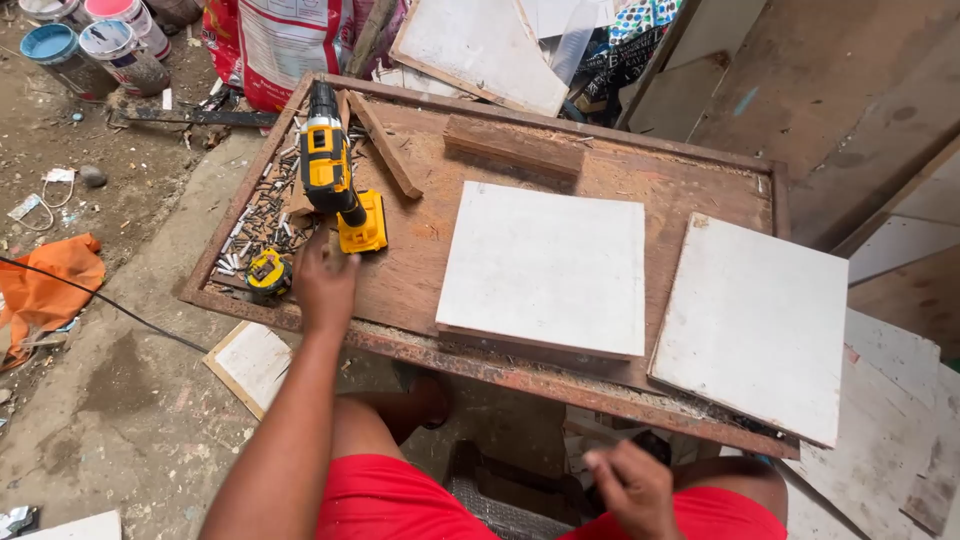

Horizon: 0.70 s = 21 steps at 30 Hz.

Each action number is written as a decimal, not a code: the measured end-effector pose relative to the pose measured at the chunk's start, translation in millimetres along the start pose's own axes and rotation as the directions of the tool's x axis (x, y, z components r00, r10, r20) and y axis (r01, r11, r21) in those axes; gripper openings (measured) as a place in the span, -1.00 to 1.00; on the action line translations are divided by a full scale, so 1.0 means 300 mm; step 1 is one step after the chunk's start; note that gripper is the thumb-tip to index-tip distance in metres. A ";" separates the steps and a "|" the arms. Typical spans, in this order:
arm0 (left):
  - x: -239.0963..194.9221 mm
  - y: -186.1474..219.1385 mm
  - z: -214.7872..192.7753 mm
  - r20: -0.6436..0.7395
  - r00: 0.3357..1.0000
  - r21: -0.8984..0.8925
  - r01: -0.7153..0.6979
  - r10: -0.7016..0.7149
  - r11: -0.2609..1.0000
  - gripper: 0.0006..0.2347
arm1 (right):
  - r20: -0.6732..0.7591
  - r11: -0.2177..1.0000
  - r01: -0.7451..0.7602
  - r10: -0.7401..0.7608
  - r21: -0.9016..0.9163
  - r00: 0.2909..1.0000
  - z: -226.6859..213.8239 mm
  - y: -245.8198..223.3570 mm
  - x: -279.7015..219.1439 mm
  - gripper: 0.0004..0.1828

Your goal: Assembling a wooden frame by aligning boards and fastening them with screws using a power drill.

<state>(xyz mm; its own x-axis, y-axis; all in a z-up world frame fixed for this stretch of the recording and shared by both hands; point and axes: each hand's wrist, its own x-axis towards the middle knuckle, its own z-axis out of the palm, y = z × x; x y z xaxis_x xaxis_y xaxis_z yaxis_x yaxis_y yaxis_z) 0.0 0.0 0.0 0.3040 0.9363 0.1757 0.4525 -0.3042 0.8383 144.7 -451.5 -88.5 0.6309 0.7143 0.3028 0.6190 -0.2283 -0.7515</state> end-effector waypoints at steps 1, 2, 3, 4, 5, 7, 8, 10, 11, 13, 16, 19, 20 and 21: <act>0.062 0.006 0.007 -0.001 1.000 -0.001 -0.003 0.003 1.000 -0.47 | -0.002 1.000 0.002 -0.002 0.000 1.000 0.014 -0.022 0.015 -0.61; 0.124 0.013 0.015 0.057 0.998 -0.050 0.015 -0.013 0.999 -0.42 | 0.112 0.995 0.056 -0.065 0.082 0.992 0.027 -0.043 0.030 -0.74; 0.183 0.020 0.024 0.120 0.992 -0.097 0.038 -0.026 0.995 -0.35 | 0.219 0.981 0.095 -0.131 0.167 0.967 0.037 -0.066 0.039 -0.78; 0.227 0.004 0.049 0.122 0.992 -0.098 0.036 -0.024 0.995 -0.35 | 0.217 0.982 0.094 -0.130 0.166 0.967 0.048 -0.096 0.054 -0.78; 0.274 -0.006 0.078 0.145 0.978 -0.149 0.173 -0.151 0.974 -0.34 | 0.260 0.976 0.108 -0.155 0.188 0.953 0.058 -0.125 0.070 -0.78; 0.337 -0.028 0.115 0.176 0.946 -0.198 0.304 -0.272 0.932 -0.31 | 0.299 0.970 0.122 -0.182 0.210 0.937 0.066 -0.191 0.107 -0.75; 0.356 -0.041 0.124 0.140 0.948 -0.181 0.309 -0.287 0.934 -0.40 | 0.335 0.966 0.122 -0.196 0.229 0.921 0.065 -0.229 0.127 -0.74; 0.373 -0.041 0.110 0.097 0.951 -0.169 0.308 -0.295 0.936 -0.50 | 0.367 0.960 0.130 -0.218 0.250 0.904 0.067 -0.292 0.174 -0.73; 0.357 -0.037 0.089 0.119 0.961 -0.155 0.264 -0.248 0.952 -0.53 | 0.375 0.960 0.106 -0.201 0.259 0.905 0.067 -0.319 0.185 -0.72; 0.290 0.018 0.039 0.139 0.970 -0.142 0.219 -0.199 0.965 -0.54 | 0.384 0.960 0.083 -0.186 0.269 0.905 0.067 -0.369 0.207 -0.72; 0.089 0.211 -0.067 0.110 0.987 -0.370 0.149 -0.116 0.917 -0.57 | 0.306 0.934 0.056 -0.172 0.354 0.936 0.061 -0.448 0.242 -0.73; -0.209 0.386 -0.169 0.052 0.961 -0.269 0.275 -0.271 0.923 -0.51 | 0.264 0.926 0.060 -0.168 0.372 0.950 0.037 -0.542 0.289 -0.62; -0.307 0.386 -0.170 0.045 0.976 -0.375 0.215 -0.214 0.902 -0.50 | 0.337 0.922 0.001 -0.143 0.388 0.931 0.027 -0.574 0.305 -0.42; -0.406 0.385 -0.169 0.029 0.987 -0.477 0.153 -0.158 0.866 -0.46 | 0.409 0.915 -0.058 -0.121 0.399 0.904 0.017 -0.605 0.322 -0.19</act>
<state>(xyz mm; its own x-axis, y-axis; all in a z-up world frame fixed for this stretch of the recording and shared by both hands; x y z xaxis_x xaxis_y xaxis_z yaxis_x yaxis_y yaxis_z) -27.3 -140.3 101.6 0.2534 0.9670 0.0260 0.0385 -0.0369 0.9986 90.8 -337.7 74.0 0.3038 0.9445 0.1251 0.3433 0.0139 -0.9391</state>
